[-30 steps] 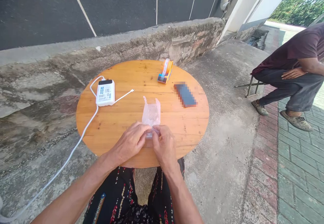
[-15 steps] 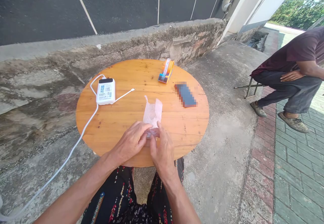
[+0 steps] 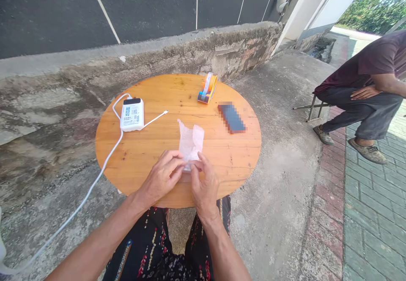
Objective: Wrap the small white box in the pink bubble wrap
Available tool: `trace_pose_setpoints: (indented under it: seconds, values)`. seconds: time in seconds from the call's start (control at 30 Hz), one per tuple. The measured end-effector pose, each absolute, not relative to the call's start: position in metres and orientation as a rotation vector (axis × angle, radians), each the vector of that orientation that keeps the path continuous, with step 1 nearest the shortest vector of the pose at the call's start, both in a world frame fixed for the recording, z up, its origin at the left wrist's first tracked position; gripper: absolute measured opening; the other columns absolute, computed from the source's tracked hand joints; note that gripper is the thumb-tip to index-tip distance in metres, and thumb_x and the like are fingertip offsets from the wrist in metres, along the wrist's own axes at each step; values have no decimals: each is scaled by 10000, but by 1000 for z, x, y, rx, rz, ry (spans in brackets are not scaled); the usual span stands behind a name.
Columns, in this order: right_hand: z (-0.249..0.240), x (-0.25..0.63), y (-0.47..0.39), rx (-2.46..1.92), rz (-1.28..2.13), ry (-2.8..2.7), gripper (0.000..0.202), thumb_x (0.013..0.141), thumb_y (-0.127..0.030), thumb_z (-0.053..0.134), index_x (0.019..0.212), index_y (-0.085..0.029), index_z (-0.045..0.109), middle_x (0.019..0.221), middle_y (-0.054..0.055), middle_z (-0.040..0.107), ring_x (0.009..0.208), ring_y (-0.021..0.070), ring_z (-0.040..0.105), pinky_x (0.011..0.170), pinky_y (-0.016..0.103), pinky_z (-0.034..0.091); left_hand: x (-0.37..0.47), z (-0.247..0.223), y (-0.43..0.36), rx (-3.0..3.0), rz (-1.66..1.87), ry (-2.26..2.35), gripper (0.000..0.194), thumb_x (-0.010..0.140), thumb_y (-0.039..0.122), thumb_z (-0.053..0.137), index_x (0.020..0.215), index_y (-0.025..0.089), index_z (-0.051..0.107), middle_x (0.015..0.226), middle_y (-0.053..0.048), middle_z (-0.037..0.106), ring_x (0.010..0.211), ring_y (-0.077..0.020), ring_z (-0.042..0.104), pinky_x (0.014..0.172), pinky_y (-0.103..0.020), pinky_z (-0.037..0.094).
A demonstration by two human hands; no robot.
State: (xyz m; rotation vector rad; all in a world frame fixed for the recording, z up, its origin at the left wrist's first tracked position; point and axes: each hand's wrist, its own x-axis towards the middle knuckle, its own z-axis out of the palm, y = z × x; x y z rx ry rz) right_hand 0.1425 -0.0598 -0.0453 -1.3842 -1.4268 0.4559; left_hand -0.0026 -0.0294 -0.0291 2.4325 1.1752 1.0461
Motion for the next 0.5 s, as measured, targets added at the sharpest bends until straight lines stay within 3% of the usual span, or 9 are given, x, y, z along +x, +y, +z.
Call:
trace_pose_setpoints:
  seconds: [0.3,0.5]
  values:
    - [-51,140,-62,-1390,227,-1631,331,939,-185,473,1266,-184,520,981,61,721,901,202,639,816,364,476,-2,-29,-29,2508,1044,1168,175,906,110,467,830,159,618,884,-56,615,894,-192,505,803,-333,457]
    - [-48,145,-65,-1408,114,-1816,398,940,-119,401,1327,-181,471,991,69,715,817,213,604,731,371,433,-1,-28,-34,2377,1034,1183,186,863,53,464,883,167,609,903,-49,629,887,-180,545,792,-308,462]
